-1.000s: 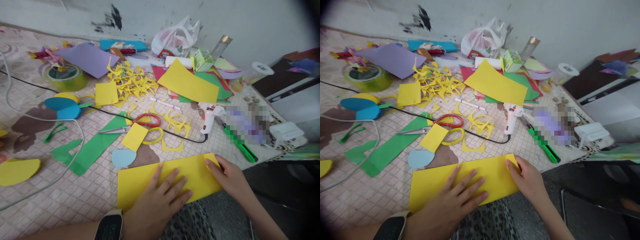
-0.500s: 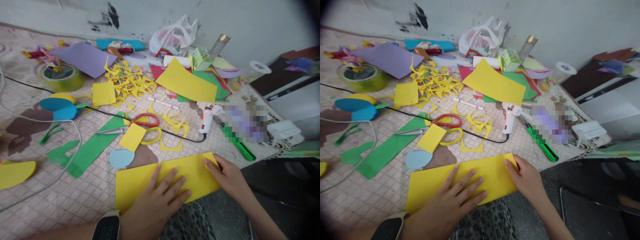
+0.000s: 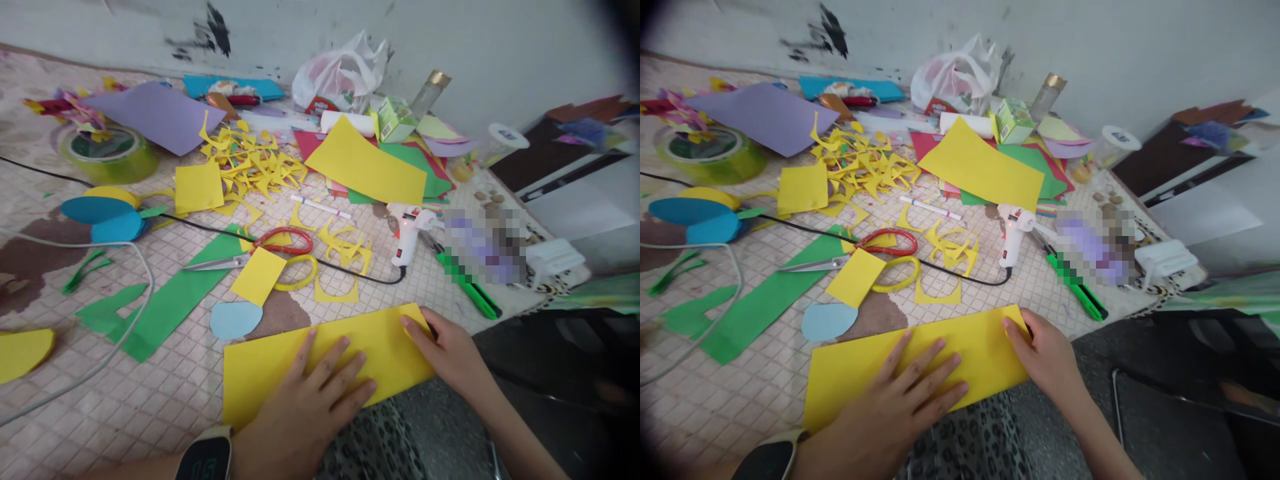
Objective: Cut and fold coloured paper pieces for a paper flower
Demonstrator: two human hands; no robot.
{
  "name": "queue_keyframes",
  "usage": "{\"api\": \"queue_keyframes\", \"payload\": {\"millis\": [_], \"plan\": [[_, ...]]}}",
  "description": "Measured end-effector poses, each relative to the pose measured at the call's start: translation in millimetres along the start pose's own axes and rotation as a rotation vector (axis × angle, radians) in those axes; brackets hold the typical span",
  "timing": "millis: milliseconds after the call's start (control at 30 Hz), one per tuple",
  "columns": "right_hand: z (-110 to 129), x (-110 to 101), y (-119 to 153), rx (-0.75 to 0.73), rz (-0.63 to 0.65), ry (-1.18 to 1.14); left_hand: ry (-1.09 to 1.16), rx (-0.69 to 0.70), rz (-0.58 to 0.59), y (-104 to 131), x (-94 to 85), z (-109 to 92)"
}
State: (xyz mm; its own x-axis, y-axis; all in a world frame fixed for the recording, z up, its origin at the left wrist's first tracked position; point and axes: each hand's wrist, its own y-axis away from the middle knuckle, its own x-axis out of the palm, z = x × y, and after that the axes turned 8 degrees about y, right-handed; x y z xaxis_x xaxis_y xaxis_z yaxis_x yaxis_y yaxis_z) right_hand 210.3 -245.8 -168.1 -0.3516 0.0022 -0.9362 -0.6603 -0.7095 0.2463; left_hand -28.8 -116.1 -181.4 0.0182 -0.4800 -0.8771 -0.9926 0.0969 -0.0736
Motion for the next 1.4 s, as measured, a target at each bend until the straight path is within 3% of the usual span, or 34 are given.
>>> {"api": "queue_keyframes", "payload": {"millis": [400,600,1400], "plan": [[3,-1,0,0.009,-0.043,0.013,-0.075,0.021,-0.009,-1,-2.0,2],[5,-1,0,0.009,-0.015,-0.008,-0.159,0.022,-0.095,-2,5.0,5],[9,-4,-1,0.009,-0.015,-0.03,-0.133,-0.025,-0.06,-1,12.6,3]]}}
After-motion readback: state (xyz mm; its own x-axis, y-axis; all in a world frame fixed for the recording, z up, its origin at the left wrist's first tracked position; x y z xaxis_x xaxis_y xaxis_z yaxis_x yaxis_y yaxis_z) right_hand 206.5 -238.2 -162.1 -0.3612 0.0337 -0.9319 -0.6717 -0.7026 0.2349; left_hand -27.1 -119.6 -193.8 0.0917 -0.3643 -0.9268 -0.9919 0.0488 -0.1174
